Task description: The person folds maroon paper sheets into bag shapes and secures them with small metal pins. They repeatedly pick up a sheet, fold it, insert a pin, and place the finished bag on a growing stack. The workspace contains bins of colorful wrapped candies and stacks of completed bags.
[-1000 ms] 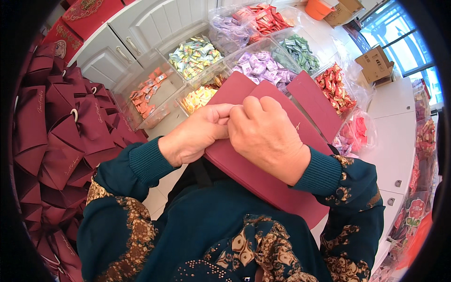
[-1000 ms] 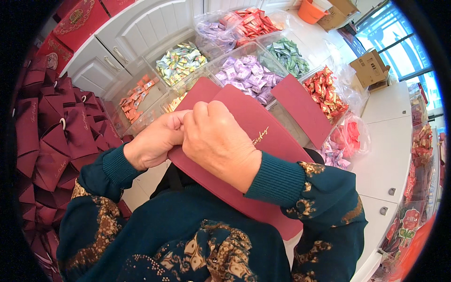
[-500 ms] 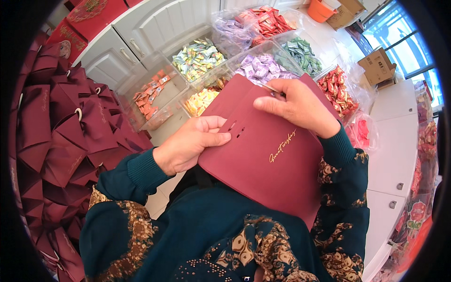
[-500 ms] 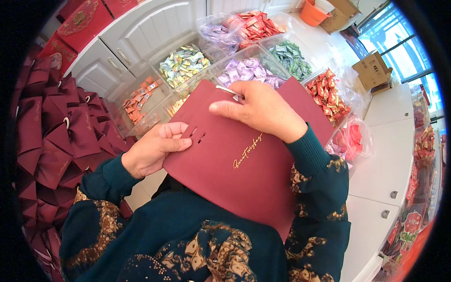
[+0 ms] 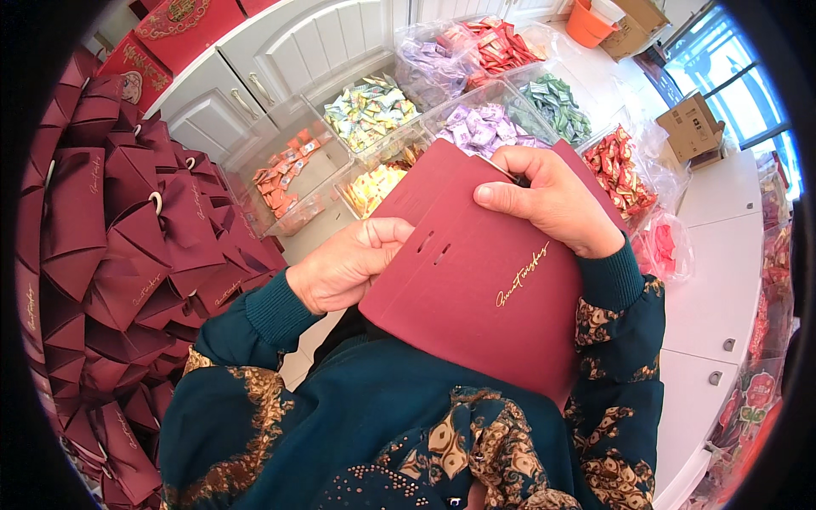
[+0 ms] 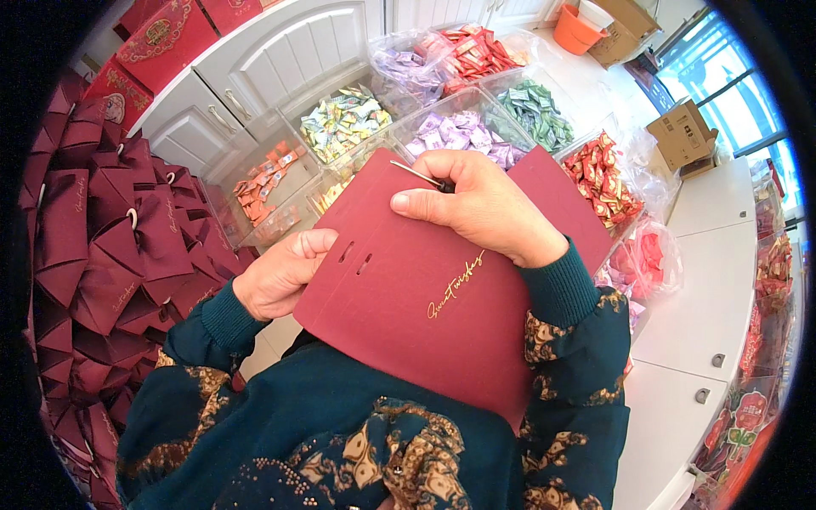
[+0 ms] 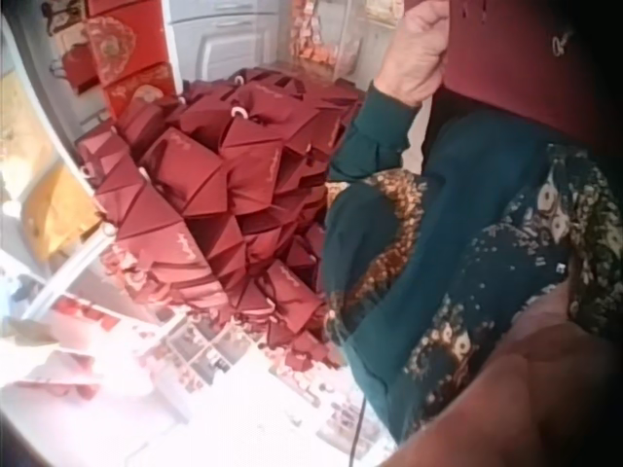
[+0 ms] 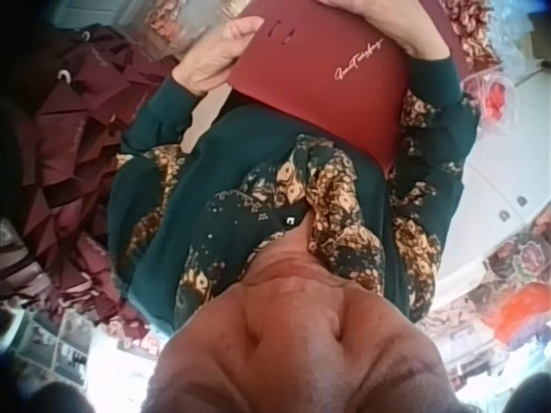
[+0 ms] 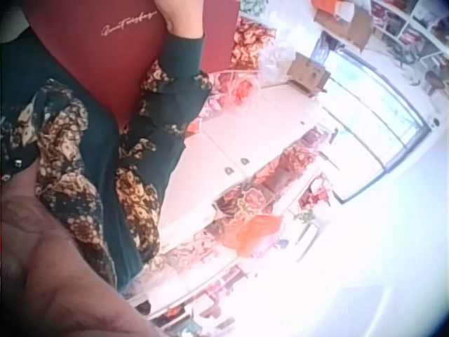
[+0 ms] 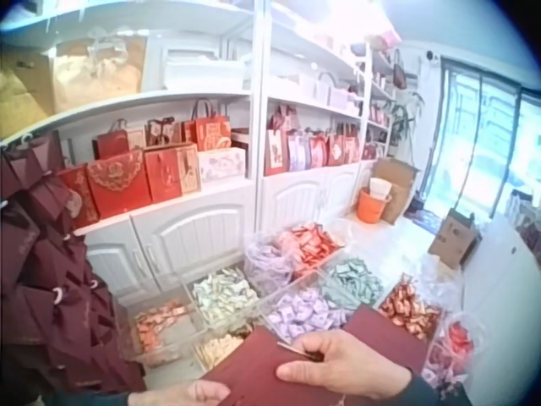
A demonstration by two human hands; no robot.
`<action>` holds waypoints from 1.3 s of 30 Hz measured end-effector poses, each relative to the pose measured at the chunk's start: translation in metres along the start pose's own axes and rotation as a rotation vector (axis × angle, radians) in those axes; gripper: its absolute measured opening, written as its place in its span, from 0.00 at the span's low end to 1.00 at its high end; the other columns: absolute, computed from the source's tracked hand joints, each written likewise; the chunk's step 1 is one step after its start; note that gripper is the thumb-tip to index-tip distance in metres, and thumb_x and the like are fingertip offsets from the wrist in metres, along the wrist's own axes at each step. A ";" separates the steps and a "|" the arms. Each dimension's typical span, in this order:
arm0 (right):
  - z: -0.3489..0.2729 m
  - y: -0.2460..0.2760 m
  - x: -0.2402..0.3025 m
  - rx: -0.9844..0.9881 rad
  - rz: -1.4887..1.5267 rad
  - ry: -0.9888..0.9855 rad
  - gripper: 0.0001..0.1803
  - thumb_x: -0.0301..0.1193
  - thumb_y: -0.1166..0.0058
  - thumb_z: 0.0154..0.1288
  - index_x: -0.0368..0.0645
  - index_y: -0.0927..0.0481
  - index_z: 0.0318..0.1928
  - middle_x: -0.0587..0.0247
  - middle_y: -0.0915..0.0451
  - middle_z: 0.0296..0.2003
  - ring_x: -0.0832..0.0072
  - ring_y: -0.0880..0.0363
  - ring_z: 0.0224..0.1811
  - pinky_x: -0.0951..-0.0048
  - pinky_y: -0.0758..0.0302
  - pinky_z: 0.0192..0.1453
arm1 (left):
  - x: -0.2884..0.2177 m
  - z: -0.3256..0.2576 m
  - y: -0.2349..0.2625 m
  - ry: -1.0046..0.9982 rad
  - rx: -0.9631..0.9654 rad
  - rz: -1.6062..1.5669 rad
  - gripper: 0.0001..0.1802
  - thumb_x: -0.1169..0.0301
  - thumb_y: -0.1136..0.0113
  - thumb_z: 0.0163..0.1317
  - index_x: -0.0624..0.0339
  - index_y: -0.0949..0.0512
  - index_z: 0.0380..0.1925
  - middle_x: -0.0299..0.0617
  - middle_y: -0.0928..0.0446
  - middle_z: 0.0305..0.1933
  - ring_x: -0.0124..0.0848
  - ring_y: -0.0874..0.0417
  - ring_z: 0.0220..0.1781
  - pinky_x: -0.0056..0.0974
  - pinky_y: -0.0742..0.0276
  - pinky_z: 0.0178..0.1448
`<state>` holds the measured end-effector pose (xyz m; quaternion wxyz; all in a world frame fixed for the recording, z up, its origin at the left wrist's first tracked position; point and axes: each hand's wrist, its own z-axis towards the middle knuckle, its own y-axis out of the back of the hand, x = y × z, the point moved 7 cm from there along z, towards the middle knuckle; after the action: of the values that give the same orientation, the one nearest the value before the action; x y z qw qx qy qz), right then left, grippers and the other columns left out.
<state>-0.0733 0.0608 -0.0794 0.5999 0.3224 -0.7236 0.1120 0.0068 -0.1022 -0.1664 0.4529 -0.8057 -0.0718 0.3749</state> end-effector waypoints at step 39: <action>-0.115 0.045 0.171 -0.726 -1.654 1.136 0.07 0.30 0.41 0.63 0.42 0.21 0.39 0.58 0.19 0.29 0.71 0.17 0.34 0.69 0.22 0.36 | -0.121 0.099 -0.190 -0.135 0.552 0.126 0.36 0.47 0.63 0.74 0.73 0.39 0.65 0.62 0.30 0.63 0.56 0.25 0.63 0.62 0.25 0.62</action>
<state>-0.0211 0.1022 0.1210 0.7992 0.4159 0.1157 -0.4182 -0.1031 0.0197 0.0171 0.6251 -0.6279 0.0531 0.4606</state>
